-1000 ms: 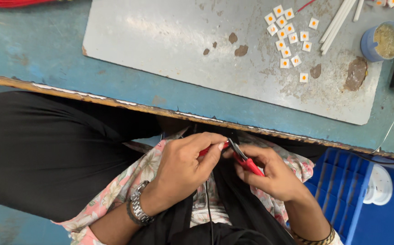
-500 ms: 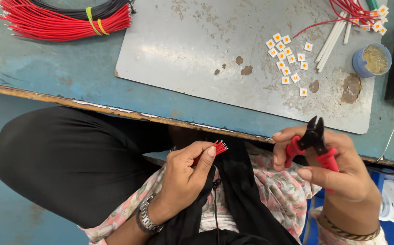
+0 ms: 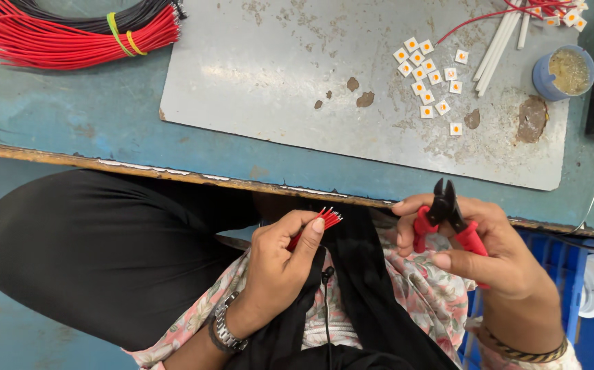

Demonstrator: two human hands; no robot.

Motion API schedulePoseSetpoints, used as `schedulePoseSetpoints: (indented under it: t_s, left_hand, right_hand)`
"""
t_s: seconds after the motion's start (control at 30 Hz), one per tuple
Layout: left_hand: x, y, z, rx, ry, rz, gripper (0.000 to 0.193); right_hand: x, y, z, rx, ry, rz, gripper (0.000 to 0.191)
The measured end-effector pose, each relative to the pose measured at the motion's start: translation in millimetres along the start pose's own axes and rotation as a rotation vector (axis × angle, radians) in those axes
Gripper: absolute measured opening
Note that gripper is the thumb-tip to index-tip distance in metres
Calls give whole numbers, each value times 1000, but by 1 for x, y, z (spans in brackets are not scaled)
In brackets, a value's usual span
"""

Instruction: The person solders red wires to small square LED modules using a soldering iron and solder wire. They then strip the ends of a bundle of red wires with pliers and dip the stripped ends into a small container of flux.

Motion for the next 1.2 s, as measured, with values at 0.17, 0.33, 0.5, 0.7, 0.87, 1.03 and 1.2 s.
schedulePoseSetpoints:
  t_s: [0.17,0.33,0.5,0.7,0.87,1.03,1.2]
  left_hand:
    - [0,1,2,59,-19,10,22]
    - [1,1,4,98,-52,13,24]
    - [2,0,7,150,-89,5,24]
    - [0,-3,13,209,-159,-20,22]
    - [-2,-5,20,225,-287,-20,18]
    - [-1,-7,25,304,-296,-21,20]
    - [-1,-7,26,256,-305,-7,23]
  right_hand:
    - [2,2,6,41,-27,44,63]
    - [-1,7,0,47,-87,118,60]
    - [-5,5,-3,42,-46,132,58]
    - [-5,7,-4,63,-48,173,57]
    - [-7,7,-10,54,-33,196,57]
    - [-7,6,-13,10,-38,183,58]
    - [-5,7,-12,17,-51,178,58]
Point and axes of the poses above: each hand's wrist, its own y-axis towards the middle knuckle, its own x-axis out of the back of the hand, z = x × y, the point moved 1 cm from there along y, towards the middle knuckle, and after that the axes turned 15 degrees about -z, right-handed, at the moved point
